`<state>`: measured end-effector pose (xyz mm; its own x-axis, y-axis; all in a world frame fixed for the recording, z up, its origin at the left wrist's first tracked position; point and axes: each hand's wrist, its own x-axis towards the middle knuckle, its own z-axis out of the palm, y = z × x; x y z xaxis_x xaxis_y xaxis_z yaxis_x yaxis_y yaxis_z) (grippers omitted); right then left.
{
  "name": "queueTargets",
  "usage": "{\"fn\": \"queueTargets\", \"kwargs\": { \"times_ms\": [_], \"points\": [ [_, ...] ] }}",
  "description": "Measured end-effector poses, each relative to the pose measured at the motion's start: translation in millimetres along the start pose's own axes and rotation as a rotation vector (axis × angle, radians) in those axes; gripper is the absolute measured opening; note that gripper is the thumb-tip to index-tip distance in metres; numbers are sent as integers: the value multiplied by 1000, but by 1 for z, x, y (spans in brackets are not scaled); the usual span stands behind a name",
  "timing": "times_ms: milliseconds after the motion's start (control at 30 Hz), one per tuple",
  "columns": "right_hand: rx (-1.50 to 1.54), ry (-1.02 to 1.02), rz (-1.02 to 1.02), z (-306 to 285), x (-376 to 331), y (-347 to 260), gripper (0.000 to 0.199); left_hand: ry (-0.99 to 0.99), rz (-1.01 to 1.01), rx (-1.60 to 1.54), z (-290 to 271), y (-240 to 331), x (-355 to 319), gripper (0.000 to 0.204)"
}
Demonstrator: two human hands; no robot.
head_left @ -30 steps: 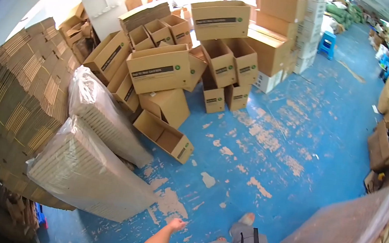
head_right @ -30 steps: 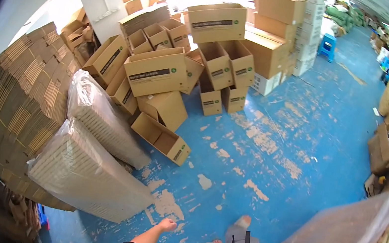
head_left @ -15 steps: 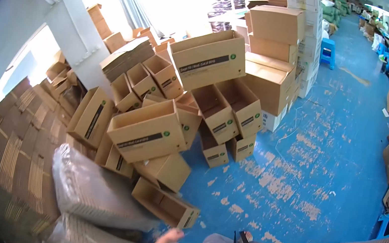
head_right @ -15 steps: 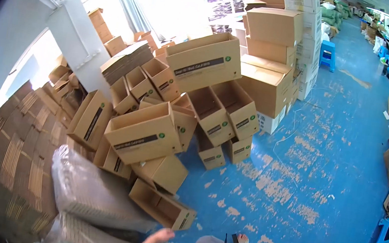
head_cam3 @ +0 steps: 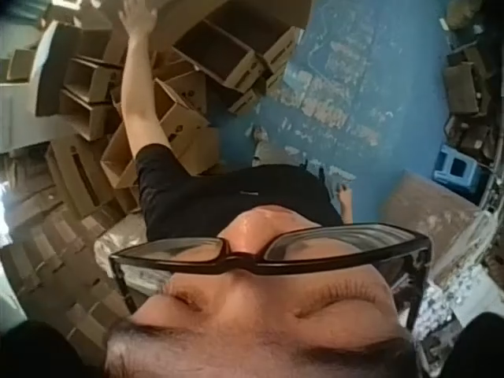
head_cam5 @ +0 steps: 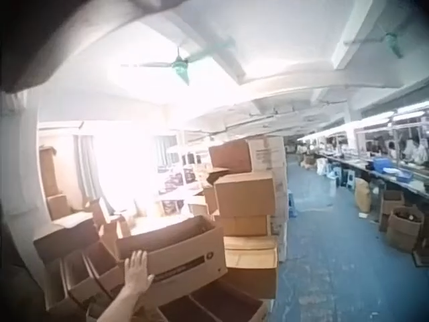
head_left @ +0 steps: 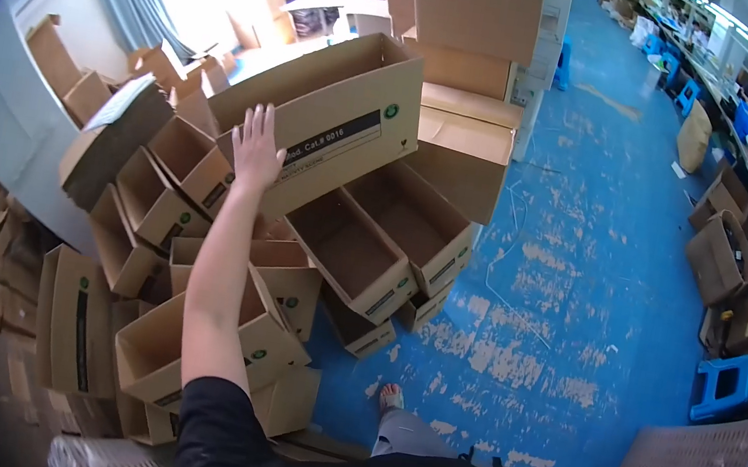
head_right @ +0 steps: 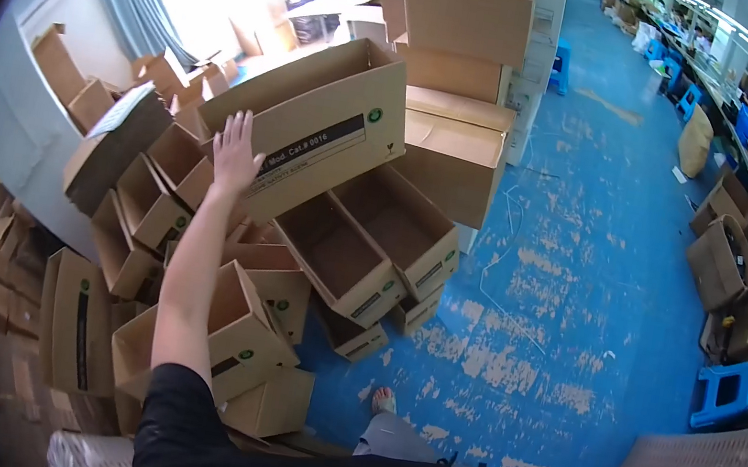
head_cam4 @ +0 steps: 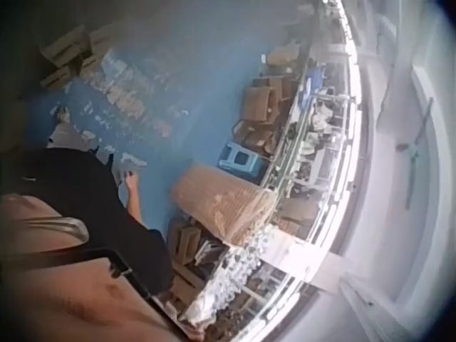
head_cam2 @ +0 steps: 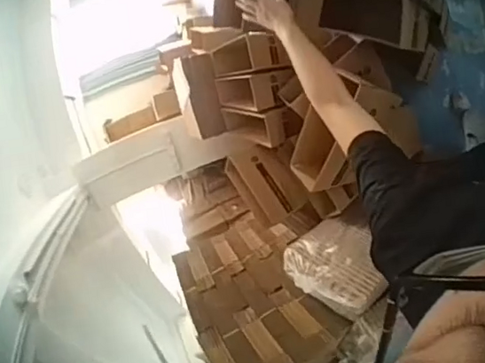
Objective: Packaging light fixtures into cardboard boxes using pulp trays and plastic liners.
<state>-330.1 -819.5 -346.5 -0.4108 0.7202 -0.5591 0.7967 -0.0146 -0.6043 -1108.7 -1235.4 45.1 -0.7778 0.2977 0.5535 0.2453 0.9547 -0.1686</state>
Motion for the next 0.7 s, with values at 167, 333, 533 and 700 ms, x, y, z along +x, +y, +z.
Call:
{"fn": "queueTargets", "kwargs": {
  "times_ms": [167, 333, 533, 700],
  "points": [
    [-272, -30, -580, 96, 1, -247, 24, -338, 29, -17, 53, -15, 94, 98],
    [-265, -193, -1029, 253, 72, -537, 54, -213, 299, -62, 86, -31, 82, 53],
    [-533, -302, -583, 388, 169, -619, 59, -300, 154, -412, 16, -20, 52, 31],
    [-596, -336, -768, 380, 171, -612, 25, -240, 189, -763, -9, -99, 34, 21]
  ]
}}
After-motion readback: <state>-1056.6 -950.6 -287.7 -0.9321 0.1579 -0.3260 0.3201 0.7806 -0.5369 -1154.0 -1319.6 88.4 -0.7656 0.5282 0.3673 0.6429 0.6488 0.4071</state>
